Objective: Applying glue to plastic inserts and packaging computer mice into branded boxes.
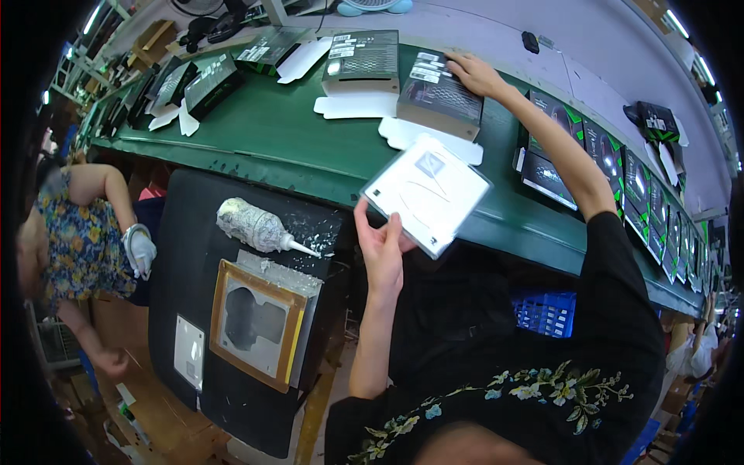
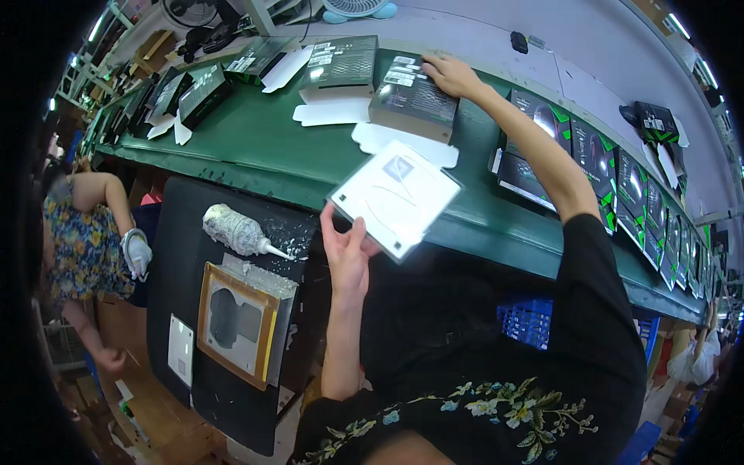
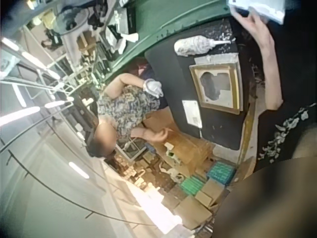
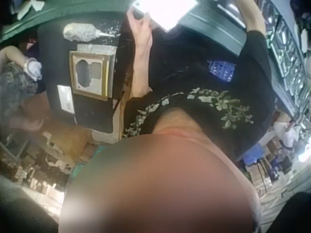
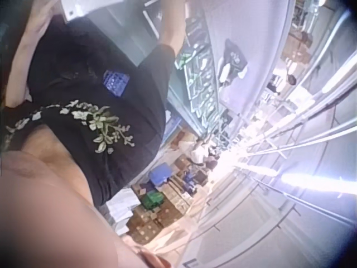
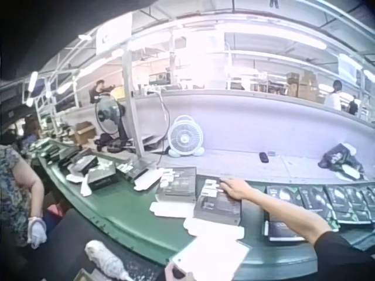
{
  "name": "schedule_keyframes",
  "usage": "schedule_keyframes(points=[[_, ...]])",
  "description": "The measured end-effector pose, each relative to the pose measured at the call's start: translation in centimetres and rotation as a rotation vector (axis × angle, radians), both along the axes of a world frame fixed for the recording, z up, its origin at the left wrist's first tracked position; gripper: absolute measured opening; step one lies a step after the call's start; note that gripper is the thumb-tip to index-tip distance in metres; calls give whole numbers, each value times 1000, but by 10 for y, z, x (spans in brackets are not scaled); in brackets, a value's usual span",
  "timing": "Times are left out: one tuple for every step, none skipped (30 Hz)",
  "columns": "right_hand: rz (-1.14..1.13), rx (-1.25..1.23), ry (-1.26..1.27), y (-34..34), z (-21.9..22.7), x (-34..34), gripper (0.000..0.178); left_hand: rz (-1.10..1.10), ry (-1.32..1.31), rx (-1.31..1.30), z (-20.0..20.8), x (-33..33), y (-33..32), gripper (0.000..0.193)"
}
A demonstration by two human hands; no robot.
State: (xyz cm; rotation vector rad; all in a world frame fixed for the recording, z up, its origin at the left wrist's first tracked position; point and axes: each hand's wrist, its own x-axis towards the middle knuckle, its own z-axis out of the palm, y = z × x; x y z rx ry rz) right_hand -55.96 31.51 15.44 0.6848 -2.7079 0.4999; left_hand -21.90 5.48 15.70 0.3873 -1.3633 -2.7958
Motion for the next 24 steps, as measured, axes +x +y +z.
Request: schedule_keyframes(points=[[17, -9, -15, 0, -9, 11, 47, 41, -47, -76, -8, -9, -3, 55], [-79, -98, -85, 2, -16, 24, 50, 65, -39, -81, -8, -16, -5, 54], [-192, -180, -148, 14, -16, 31, 53, 75, -25, -82, -1, -25, -3, 53], [-204, -171, -165, 21, -14, 33, 60, 74, -56, -94, 3, -33, 0, 51], [-207, -176, -182, 24, -6, 34, 60, 68, -78, -95, 7, -42, 1, 50], [-266, -211, -201, 24, -1, 34, 60, 52, -101, -111, 10, -50, 3, 50], [-324, -245, -222, 22, 1, 36, 61, 40, -125, -128, 14, -57, 5, 50], [-313, -253, -220, 29, 2, 34, 63, 33, -129, -133, 16, -65, 12, 50], [-317, -256, -225, 33, 0, 33, 63, 51, -147, -114, 17, -72, 21, 50], [-312, -273, -224, 36, -1, 31, 64, 70, -164, -94, 19, -79, 31, 50], [-298, -288, -227, 36, -3, 30, 64, 65, -195, -87, 24, -85, 42, 50], [-292, -289, -235, 37, -7, 29, 64, 66, -186, -26, 23, -93, 54, 49], [-294, -281, -240, 38, -9, 28, 65, 68, -175, 34, 21, -102, 67, 49], [-292, -276, -245, 37, -11, 26, 66, 57, -182, 68, 19, -112, 78, 48], [-281, -278, -248, 38, -13, 24, 66, 45, -186, 103, 19, -123, 88, 47], [-278, -284, -237, 40, -15, 23, 66, 34, -187, 148, 11, -135, 98, 46], [-277, -290, -228, 43, -17, 23, 67, 33, -190, 242, 3, -147, 106, 47], [-278, -288, -242, 40, -18, 24, 67, 34, -191, 334, -4, -157, 112, 45], [-269, -293, -239, 38, -18, 26, 67, 30, -190, 426, -11, -166, 118, 43], [-279, -323, -264, 36, -17, 28, 68, 38, -179, 423, -19, -175, 124, 43], [-290, -354, -290, 34, -14, 29, 69, 7, -105, 505, -24, -181, 129, 41], [-272, -431, -344, 31, -9, 28, 72, -26, -28, 586, -29, -185, 131, 39], [-286, -428, -334, 47, -8, 28, 72, -43, -26, 593, -30, -184, 142, 39], [-234, -623, -471, 62, -3, 27, 74, -73, 90, 631, -26, -179, 149, 39]])
